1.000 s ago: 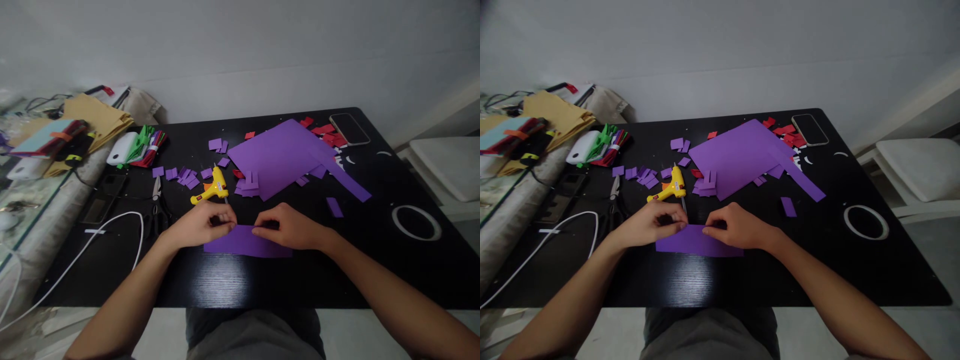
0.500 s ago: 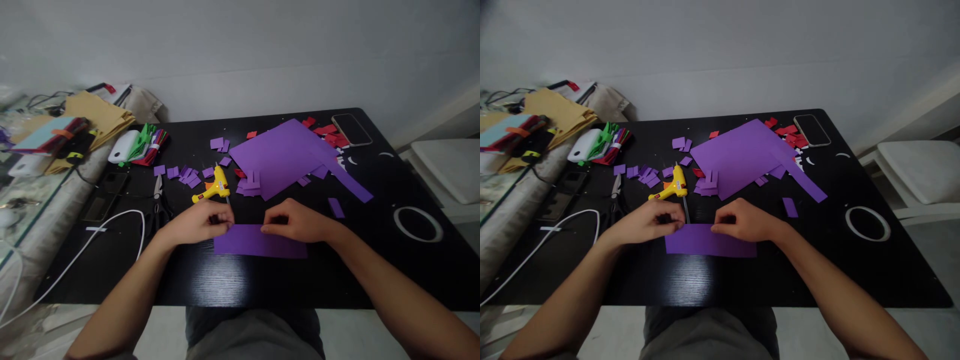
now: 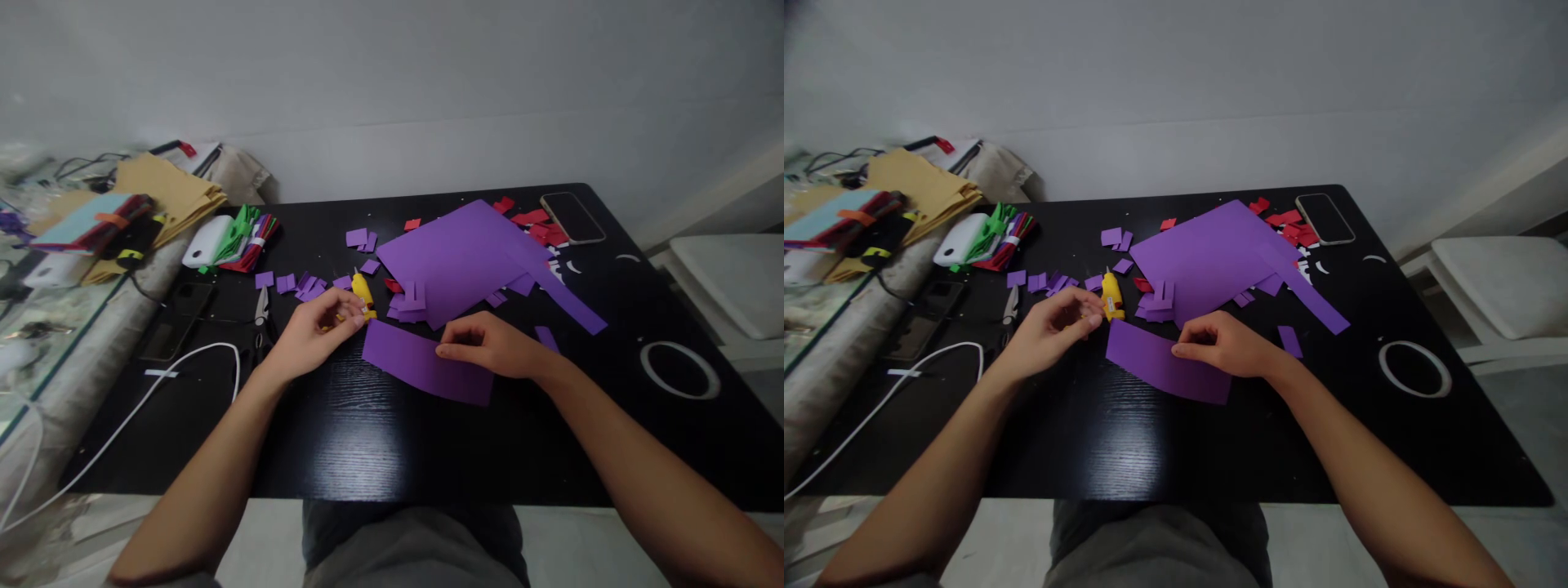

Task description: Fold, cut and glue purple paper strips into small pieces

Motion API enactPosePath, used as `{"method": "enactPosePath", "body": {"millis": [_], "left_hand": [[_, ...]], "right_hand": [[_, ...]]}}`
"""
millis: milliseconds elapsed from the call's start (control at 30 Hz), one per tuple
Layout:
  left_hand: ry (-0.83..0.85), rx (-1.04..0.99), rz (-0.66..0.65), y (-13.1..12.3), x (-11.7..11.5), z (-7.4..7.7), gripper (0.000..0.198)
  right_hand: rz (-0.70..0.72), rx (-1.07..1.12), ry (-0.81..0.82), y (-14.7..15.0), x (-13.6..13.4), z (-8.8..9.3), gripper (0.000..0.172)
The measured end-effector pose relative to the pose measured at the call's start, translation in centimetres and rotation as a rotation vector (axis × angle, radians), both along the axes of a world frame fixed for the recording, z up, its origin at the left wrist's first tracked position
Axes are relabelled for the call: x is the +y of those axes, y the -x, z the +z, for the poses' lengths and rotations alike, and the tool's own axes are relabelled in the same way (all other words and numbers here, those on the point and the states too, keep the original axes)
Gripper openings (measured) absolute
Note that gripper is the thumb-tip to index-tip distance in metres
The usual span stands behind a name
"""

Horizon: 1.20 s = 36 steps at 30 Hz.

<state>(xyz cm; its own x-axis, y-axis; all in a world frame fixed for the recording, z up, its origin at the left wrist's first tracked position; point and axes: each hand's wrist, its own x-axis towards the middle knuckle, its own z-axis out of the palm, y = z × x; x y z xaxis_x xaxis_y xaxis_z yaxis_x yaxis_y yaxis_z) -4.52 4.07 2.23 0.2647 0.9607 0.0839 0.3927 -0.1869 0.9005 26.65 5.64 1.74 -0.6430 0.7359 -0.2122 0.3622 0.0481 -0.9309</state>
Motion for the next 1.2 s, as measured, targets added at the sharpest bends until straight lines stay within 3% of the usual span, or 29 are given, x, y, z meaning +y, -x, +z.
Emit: {"method": "enactPosePath", "body": {"millis": [133, 267, 400, 500, 867, 1000, 1133, 1200], "left_hand": [[-0.037, 0.064, -0.071, -0.7, -0.4, -0.2, 0.033], [0.012, 0.081, -0.146, -0.9, -0.6, 0.0, 0.022], [0.041, 0.114, -0.194, -1.2, -0.6, 0.1, 0.018], [0.052, 0.131, -0.232, -1.8, -1.0, 0.0, 0.017], [0.006, 0.101, -0.198, -4.1, -2.4, -1.3, 0.019], [0.020, 0.028, -0.109, -2.6, -1.5, -0.5, 0.018], [-0.017, -0.079, 0.132, 0.1, 0.0, 0.6, 0.018], [-0.031, -0.127, 0.238, 1.2, 0.5, 0.8, 0.017]], "right_hand": [[0.010, 0.007, 0.013, 0.5, -0.4, 0.3, 0.036], [0.020, 0.000, 0.036, 0.7, -0.6, 0.6, 0.037], [0.022, 0.035, 0.101, 0.9, -0.8, 0.2, 0.028], [-0.052, 0.124, 0.102, 1.5, -1.3, -0.1, 0.024], [-0.069, 0.078, 0.057, 2.8, -2.7, -0.4, 0.011], [-0.087, 0.050, 0.075, 2.4, -2.1, -0.2, 0.012], [-0.097, 0.041, 0.082, 1.3, -1.1, 0.3, 0.014], [-0.077, 0.081, 0.165, 0.7, -0.5, 0.3, 0.016]]}}
